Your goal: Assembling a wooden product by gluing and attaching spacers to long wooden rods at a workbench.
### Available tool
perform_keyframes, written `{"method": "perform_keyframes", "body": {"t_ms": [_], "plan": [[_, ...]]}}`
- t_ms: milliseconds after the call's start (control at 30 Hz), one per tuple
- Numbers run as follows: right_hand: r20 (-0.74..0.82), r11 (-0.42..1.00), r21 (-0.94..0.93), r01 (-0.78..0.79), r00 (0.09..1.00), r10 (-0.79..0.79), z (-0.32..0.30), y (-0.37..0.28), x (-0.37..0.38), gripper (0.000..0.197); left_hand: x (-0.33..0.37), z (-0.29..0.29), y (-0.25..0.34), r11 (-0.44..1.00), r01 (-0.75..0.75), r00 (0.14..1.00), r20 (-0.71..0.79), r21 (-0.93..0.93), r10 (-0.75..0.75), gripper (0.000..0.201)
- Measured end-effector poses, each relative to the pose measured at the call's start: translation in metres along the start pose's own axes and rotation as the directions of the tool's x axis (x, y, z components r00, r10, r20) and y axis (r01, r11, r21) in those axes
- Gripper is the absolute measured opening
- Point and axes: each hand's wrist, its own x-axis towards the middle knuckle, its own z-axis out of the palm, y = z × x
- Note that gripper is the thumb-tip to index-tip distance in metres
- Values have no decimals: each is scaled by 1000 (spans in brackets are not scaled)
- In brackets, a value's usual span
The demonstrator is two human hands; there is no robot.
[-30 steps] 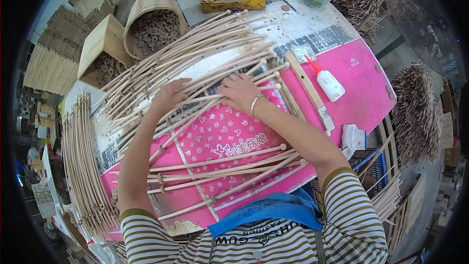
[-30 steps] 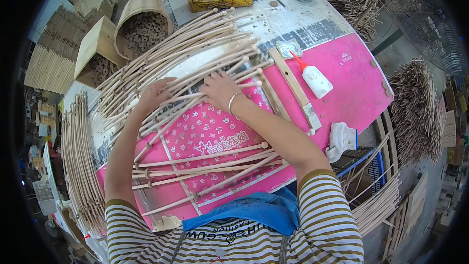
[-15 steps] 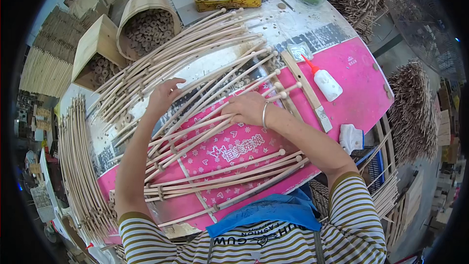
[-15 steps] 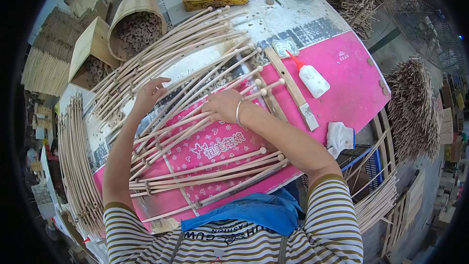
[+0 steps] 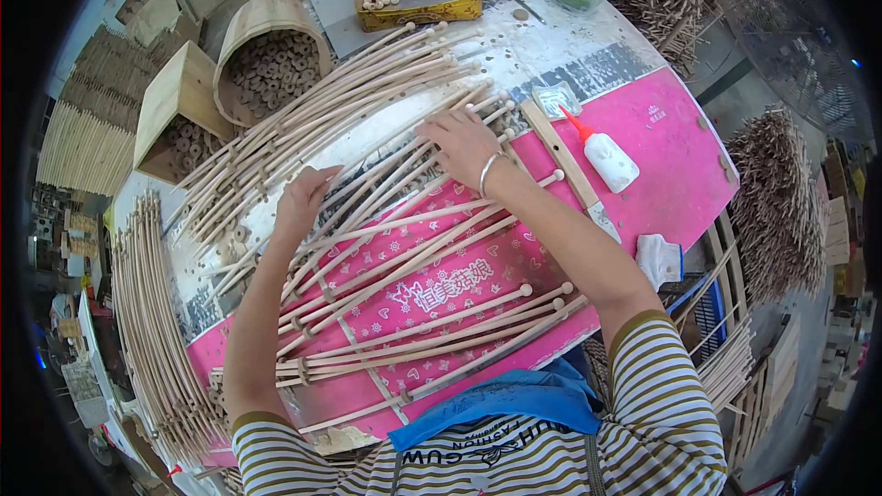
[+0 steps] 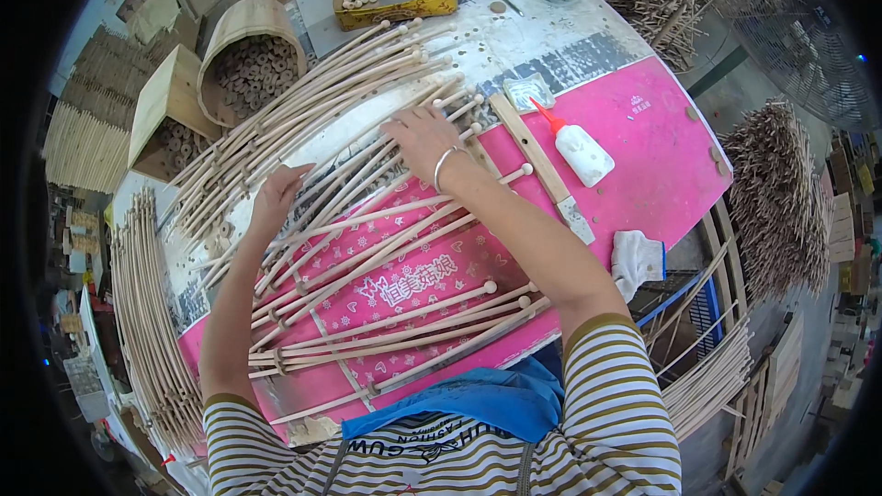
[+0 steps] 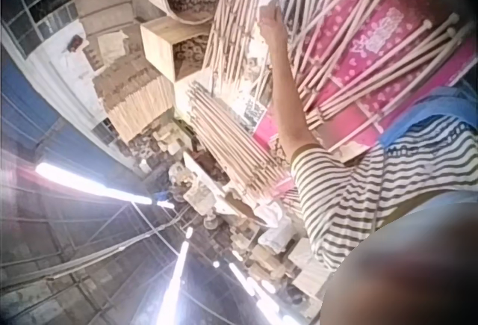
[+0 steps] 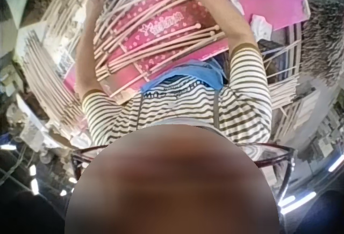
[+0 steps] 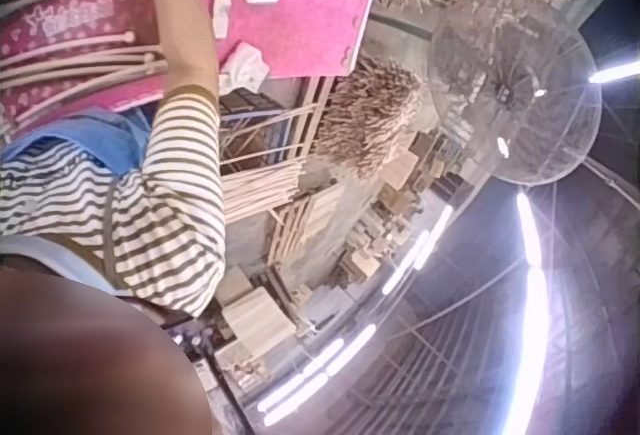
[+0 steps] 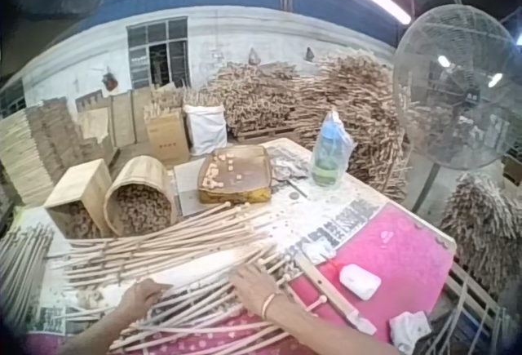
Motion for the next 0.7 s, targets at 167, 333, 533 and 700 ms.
{"method": "perform_keyframes", "body": {"t_ms": [167, 333, 533, 700], "plan": [[195, 997, -72, -6, 981, 20, -2, 7, -5, 33, -22, -19, 4, 998, 57, 990, 129, 41, -62, 34], [243, 997, -15, 81, 967, -75, -36, 11, -27, 26, -40, -31, 19, 999, 18, 979, 202, -39, -10, 57], [350, 991, -10, 131, 929, -120, -35, 23, -17, 21, -55, -26, 30, 995, -48, 983, 180, 88, 32, 66], [416, 977, 210, -26, 907, -65, -30, 27, -5, 16, -65, -25, 19, 999, -19, 988, 153, 28, 14, 68]]}}
